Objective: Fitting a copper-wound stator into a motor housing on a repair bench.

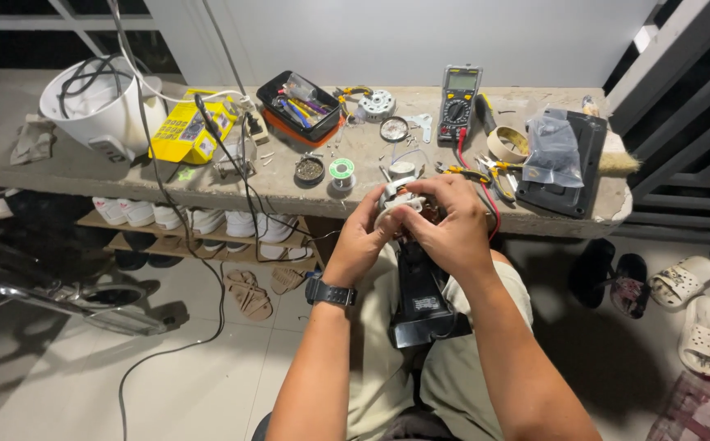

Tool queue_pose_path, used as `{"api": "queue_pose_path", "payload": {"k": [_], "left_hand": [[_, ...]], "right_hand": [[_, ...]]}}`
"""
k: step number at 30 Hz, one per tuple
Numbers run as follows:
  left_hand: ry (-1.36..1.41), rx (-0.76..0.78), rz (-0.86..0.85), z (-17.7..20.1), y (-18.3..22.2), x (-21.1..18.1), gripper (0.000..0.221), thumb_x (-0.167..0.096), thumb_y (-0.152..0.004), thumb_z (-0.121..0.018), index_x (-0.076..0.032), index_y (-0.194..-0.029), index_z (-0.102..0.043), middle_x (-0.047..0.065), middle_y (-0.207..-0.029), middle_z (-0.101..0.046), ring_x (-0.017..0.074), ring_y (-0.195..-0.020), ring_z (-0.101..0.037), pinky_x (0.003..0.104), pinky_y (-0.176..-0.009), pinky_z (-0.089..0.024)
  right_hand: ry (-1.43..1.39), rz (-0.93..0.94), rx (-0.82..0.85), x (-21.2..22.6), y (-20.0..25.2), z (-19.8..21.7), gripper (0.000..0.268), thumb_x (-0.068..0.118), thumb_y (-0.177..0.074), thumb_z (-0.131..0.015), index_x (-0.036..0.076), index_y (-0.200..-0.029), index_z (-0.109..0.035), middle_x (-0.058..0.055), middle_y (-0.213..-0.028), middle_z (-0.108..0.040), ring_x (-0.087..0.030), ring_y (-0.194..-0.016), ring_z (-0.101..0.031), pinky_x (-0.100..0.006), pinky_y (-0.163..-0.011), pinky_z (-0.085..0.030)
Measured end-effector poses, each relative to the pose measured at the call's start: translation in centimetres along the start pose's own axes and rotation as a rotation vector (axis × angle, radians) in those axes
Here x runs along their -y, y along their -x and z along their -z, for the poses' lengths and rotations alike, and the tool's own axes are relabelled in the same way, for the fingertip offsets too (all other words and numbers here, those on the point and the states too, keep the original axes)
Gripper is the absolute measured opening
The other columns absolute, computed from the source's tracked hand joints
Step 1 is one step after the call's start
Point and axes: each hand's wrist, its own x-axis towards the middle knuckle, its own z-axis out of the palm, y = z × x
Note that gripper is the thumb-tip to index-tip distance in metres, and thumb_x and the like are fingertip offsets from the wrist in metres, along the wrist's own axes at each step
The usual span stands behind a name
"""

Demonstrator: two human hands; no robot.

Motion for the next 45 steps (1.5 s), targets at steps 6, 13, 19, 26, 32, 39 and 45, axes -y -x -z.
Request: {"api": "queue_pose_path", "payload": {"k": [6,13,19,26,32,39,45], "left_hand": [[-0.005,-0.06,0.038,-0.6,-0.4,-1.1,0.062,-0.049,-0.121,-0.061,-0.012,-0.171,-0.06,0.016,-0.15,-0.076,0.0233,-0.141,-0.067,0.05,-0.123,-0.057],[0.038,-0.054,0.013,-0.2,-1.7,2.3,0.059,-0.046,-0.123,-0.06,-0.011,-0.17,-0.061,0.018,-0.153,-0.074,0.0252,-0.142,-0.066,0.052,-0.123,-0.057],[0.146,-0.122,0.012,-0.8,-2.0,2.4,0.058,-0.045,-0.123,-0.059,-0.007,-0.167,-0.062,0.019,-0.146,-0.076,0.0271,-0.135,-0.07,0.054,-0.116,-0.062],[0.09,-0.196,-0.017,-2.0,-2.1,2.2,0.064,-0.052,-0.121,-0.059,-0.005,-0.165,-0.063,0.021,-0.145,-0.076,0.0281,-0.135,-0.069,0.054,-0.117,-0.061],[-0.05,-0.209,-0.034,-2.5,-1.8,0.9,0.069,-0.058,-0.119,-0.058,-0.006,-0.164,-0.065,0.02,-0.148,-0.075,0.0281,-0.14,-0.066,0.055,-0.123,-0.056],[0.135,-0.211,-0.08,-3.2,-1.3,1.4,0.068,-0.056,-0.118,-0.06,-0.007,-0.165,-0.065,0.017,-0.15,-0.076,0.0226,-0.139,-0.066,0.052,-0.123,-0.056],[0.101,-0.228,-0.099,-0.1,-2.0,7.6,0.061,-0.043,-0.118,-0.065,-0.004,-0.165,-0.063,0.015,-0.146,-0.077,0.0193,-0.135,-0.066,0.048,-0.123,-0.055]], "right_hand": [[-0.474,-0.274,0.059,-2.2,0.9,1.2,0.025,0.012,-0.113,-0.076,0.007,-0.136,-0.084,-0.011,-0.122,-0.085,-0.016,-0.114,-0.079,-0.042,-0.102,-0.067],[-0.379,-0.128,-0.068,-3.6,1.2,-0.2,0.025,-0.005,-0.1,-0.085,0.008,-0.121,-0.09,-0.015,-0.126,-0.083,-0.024,-0.121,-0.08,-0.04,-0.103,-0.066],[-0.503,-0.112,-0.007,-4.4,1.8,0.2,0.024,-0.002,-0.1,-0.088,0.006,-0.123,-0.09,-0.016,-0.135,-0.081,-0.025,-0.123,-0.081,-0.041,-0.103,-0.068],[-0.358,-0.022,-0.085,-4.3,2.0,-0.8,0.027,-0.004,-0.1,-0.088,0.01,-0.123,-0.091,-0.016,-0.137,-0.083,-0.033,-0.128,-0.081,-0.046,-0.105,-0.066],[-0.341,-0.037,-0.132,-3.4,2.2,-0.9,0.023,-0.004,-0.103,-0.085,0.01,-0.12,-0.091,-0.017,-0.137,-0.086,-0.034,-0.123,-0.083,-0.046,-0.104,-0.066],[-0.295,-0.013,-0.147,-2.0,2.4,-0.3,0.022,-0.003,-0.103,-0.084,0.011,-0.118,-0.092,-0.015,-0.137,-0.087,-0.034,-0.12,-0.085,-0.045,-0.103,-0.067],[-0.296,-0.017,-0.144,-1.9,2.3,-0.6,0.021,-0.001,-0.102,-0.085,0.011,-0.117,-0.092,-0.015,-0.137,-0.087,-0.034,-0.119,-0.086,-0.045,-0.102,-0.068]]}}
